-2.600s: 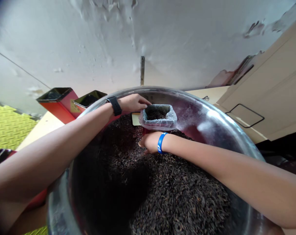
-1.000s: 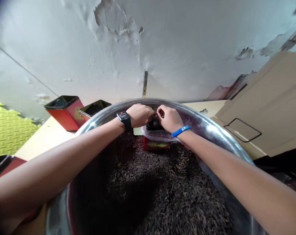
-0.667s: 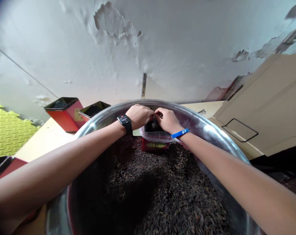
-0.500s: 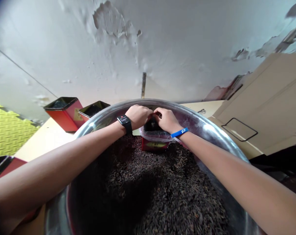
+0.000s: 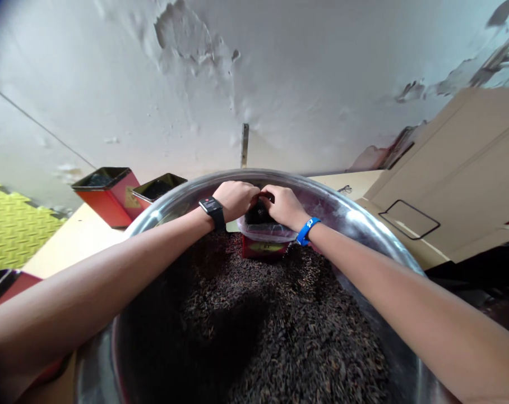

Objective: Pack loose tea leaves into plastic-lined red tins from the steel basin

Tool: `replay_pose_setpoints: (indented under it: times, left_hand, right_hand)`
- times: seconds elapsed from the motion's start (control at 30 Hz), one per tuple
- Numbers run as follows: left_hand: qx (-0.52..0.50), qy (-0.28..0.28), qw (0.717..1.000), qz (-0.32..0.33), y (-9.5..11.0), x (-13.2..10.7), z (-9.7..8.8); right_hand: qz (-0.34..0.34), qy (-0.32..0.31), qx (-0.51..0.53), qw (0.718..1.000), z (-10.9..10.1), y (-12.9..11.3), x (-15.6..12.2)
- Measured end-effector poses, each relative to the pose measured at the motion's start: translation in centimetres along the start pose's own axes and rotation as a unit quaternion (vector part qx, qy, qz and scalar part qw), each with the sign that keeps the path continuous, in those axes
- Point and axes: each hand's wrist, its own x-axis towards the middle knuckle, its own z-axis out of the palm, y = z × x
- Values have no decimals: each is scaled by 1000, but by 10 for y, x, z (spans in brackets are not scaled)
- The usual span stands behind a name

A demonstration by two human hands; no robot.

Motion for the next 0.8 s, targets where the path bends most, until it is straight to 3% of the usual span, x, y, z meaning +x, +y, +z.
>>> replay_pose_setpoints:
  times: [0.8]
  left_hand:
    - [-84,-9,996,-23,-3,1,-1]
  right_hand:
    - [42,13,13,999,0,1,1]
